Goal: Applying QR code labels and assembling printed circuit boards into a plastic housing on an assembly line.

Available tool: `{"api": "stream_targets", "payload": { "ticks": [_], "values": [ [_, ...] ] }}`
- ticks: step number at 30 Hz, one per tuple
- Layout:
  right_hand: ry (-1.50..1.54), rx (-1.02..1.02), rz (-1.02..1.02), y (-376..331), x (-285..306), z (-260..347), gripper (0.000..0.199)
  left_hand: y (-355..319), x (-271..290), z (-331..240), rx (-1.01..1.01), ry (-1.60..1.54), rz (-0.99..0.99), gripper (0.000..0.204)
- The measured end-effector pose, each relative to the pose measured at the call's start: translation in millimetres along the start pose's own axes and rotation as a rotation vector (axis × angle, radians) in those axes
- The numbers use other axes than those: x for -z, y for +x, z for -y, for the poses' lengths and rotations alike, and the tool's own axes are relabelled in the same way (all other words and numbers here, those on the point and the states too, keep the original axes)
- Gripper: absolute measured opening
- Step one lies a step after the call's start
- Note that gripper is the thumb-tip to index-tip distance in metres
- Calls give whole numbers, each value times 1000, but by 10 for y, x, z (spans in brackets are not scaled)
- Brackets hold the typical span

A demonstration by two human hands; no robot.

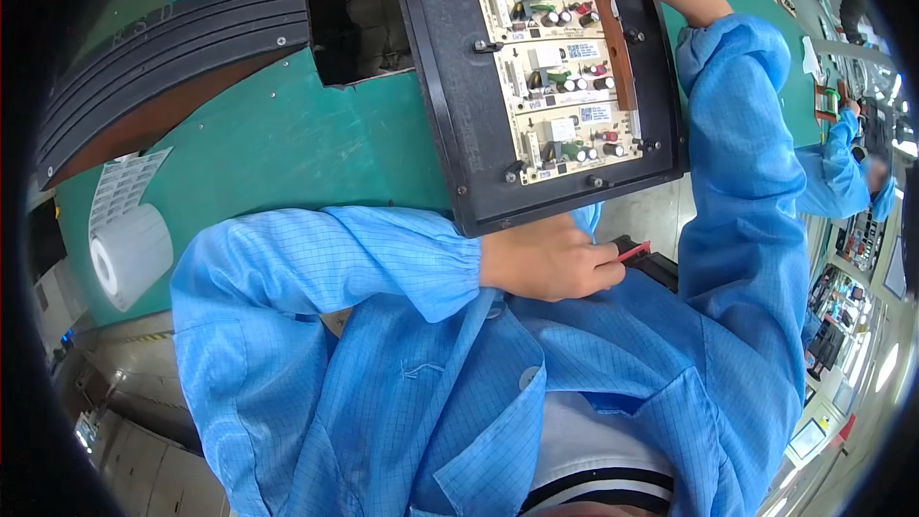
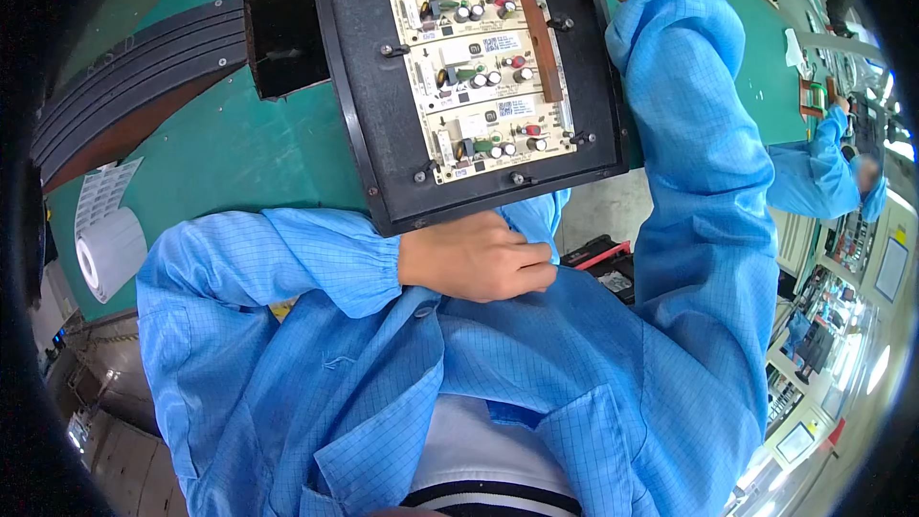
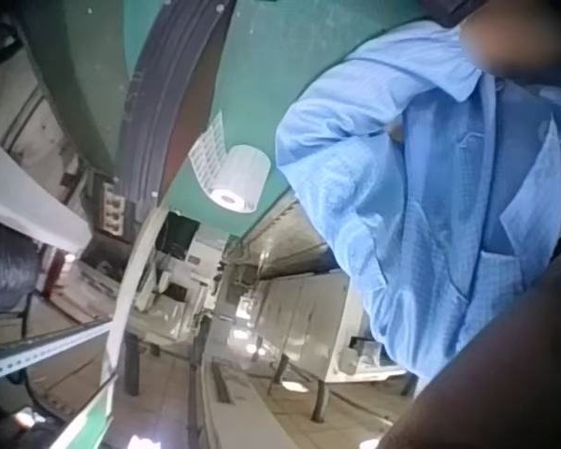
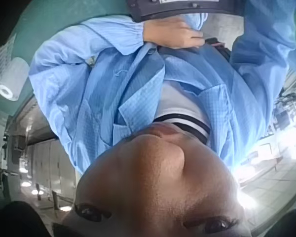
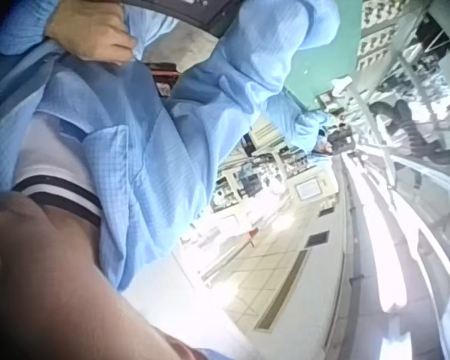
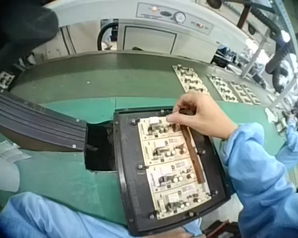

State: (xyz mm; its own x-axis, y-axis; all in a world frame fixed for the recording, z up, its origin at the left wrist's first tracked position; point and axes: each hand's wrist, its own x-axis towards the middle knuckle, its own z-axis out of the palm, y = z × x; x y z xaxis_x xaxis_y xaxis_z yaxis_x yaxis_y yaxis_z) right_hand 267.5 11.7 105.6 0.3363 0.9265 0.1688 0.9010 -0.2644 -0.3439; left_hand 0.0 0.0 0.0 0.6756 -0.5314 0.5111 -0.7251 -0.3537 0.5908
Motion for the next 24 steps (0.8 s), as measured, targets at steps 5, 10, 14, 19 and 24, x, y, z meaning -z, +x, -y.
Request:
{"api": "stream_targets", "payload": {
  "ticks": [5,10,14,19,24],
  "values": [
    [211,-217,-39,68,-10,103,26,12,26,-30,-18,-1,-16,14],
    [184,-232,-99,42,-43,113,25,12,-19,-53,-17,-22,-25,14],
    [180,-273,-70,46,-80,77,24,0,-24,-48,-13,-38,-23,15],
    [178,-275,-53,-9,-120,78,26,32,-30,-34,-20,-25,-21,15],
    [-67,-164,-96,44,-79,21,34,62,-47,-20,-19,-20,-6,15]
  ]
}}
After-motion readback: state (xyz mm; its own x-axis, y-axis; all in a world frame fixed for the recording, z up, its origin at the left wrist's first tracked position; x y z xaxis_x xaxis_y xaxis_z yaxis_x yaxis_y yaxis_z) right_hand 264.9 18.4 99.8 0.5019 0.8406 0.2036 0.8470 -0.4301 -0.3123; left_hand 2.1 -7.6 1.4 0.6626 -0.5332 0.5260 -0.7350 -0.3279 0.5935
